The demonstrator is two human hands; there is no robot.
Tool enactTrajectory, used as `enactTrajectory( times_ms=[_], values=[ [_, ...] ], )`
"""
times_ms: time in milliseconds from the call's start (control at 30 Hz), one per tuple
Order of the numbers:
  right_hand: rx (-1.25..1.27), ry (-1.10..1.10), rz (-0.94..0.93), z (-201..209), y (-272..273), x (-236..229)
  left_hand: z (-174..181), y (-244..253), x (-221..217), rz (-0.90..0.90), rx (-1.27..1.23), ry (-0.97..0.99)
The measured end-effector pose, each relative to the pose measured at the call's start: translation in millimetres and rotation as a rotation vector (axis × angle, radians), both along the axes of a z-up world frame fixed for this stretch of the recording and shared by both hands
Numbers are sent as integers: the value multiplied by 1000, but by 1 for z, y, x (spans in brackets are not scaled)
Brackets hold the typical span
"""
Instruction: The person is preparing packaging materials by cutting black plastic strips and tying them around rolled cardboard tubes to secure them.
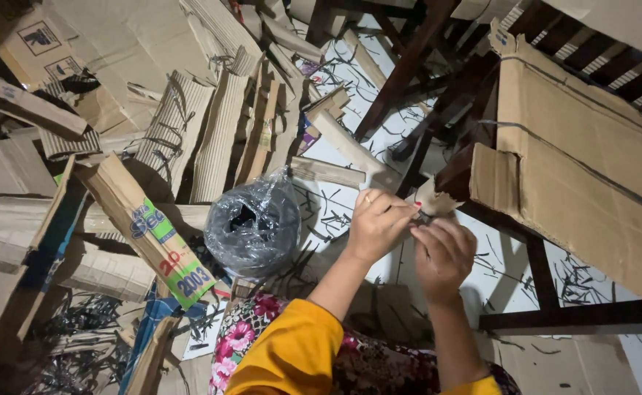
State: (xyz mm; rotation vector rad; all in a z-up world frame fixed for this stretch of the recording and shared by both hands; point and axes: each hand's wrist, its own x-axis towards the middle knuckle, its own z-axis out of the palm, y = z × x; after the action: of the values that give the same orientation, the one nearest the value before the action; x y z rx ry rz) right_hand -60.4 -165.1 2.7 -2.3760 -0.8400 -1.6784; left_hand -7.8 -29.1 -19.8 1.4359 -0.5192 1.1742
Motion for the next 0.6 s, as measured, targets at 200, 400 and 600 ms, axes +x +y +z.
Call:
enactTrajectory(
  times_ms=[200,400,600],
  values=[
    [-198,-141,68,6,-3,5,1,-1,1,79,16,-100],
    [-1,-12,72,13,2,4,19,7,-4,72,-26,-138],
    [200,79,22,5,2,7,27,12,-5,146,-30,-172]
  ],
)
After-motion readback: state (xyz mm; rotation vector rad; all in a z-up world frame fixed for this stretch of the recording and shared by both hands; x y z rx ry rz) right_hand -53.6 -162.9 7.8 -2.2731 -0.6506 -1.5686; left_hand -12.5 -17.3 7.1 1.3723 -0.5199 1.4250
